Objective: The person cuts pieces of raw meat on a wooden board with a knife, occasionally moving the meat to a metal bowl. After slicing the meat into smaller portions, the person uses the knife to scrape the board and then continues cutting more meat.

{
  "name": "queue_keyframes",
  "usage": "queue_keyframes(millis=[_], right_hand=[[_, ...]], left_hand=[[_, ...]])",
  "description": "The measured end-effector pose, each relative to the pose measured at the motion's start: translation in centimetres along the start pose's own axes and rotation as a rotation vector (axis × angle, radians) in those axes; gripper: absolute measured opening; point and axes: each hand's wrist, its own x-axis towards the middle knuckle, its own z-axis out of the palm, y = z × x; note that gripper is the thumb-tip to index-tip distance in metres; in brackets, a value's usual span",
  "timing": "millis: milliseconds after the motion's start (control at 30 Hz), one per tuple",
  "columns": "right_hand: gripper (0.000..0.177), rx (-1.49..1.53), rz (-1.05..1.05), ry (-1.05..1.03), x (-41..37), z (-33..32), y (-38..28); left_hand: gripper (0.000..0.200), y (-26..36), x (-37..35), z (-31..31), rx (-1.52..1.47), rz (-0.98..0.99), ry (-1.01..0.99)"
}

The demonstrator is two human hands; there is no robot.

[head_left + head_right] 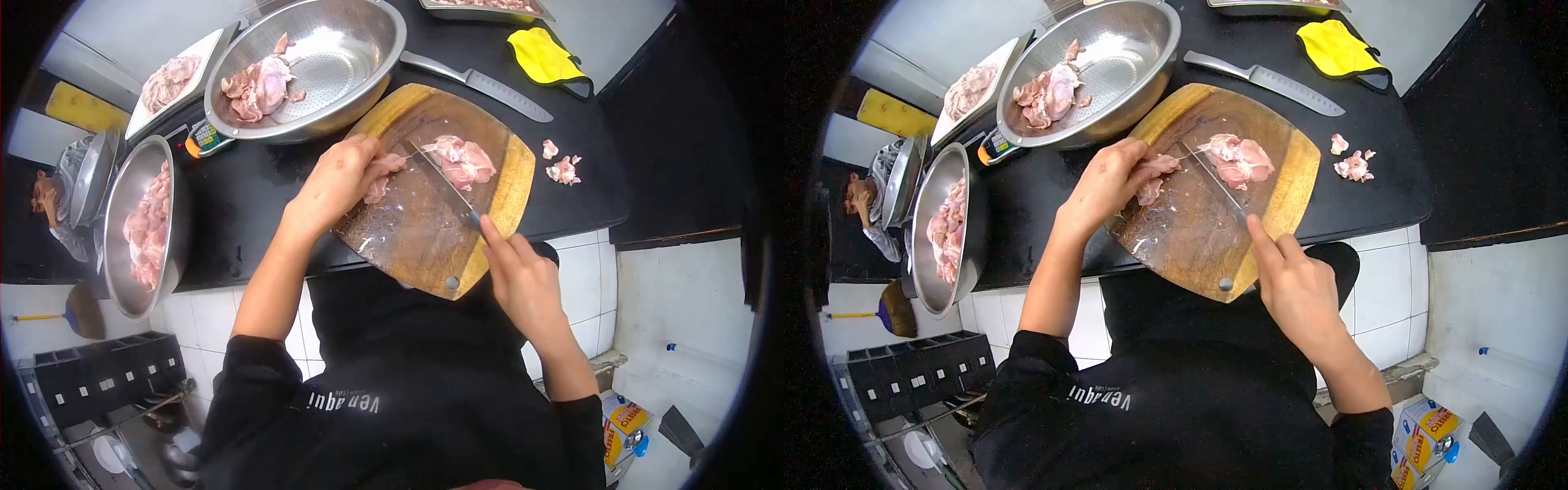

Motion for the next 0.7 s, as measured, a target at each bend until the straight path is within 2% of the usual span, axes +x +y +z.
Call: queue_keyframes(millis=[100, 200, 267, 367, 400, 467, 567, 600, 700], right_hand=[[0.045, -0.049, -0.021, 0.022, 2.0, 1.5, -0.3], [0.047, -0.032, -0.042, 0.055, 3.1, 2.5, 0.0], [0.047, -0.016, -0.026, 0.052, 2.9, 2.6, 0.4], [0.047, 0.049, 0.000, 0.056, 2.1, 2.3, 1.5], [0.048, 0.094, 0.024, 0.062, 1.6, 2.2, 1.9], [0.046, 0.109, 0.077, 0.038, 1.1, 1.3, 2.4], [0.043, 0.138, 0.120, 0.040, 0.7, 0.3, 3.1], [0.043, 0.133, 0.124, 0.042, 0.6, 0.2, 3.1], [0.043, 0.156, 0.111, 0.056, -0.1, -0.1, 2.9]], left_hand=[[0.015, 1.4, -0.7, -1.1, -0.069, -0.058, -0.060], [0.017, 2.4, -1.3, -2.7, -0.198, -0.037, -0.035], [0.016, 2.2, -1.5, -3.0, -0.180, 0.057, 0.186], [0.015, 2.6, -1.8, -3.3, -0.111, 0.003, 0.188], [0.014, 2.7, -1.9, -2.7, -0.115, 0.018, 0.181], [0.015, 2.9, -2.0, -0.1, -0.309, -0.049, 0.163], [0.020, 4.4, -1.9, 3.3, -0.273, -0.041, 0.215], [0.021, 4.6, -2.1, 3.9, -0.178, 0.016, 0.207], [0.022, 4.2, -3.9, 5.6, -0.057, -0.035, 0.133]])
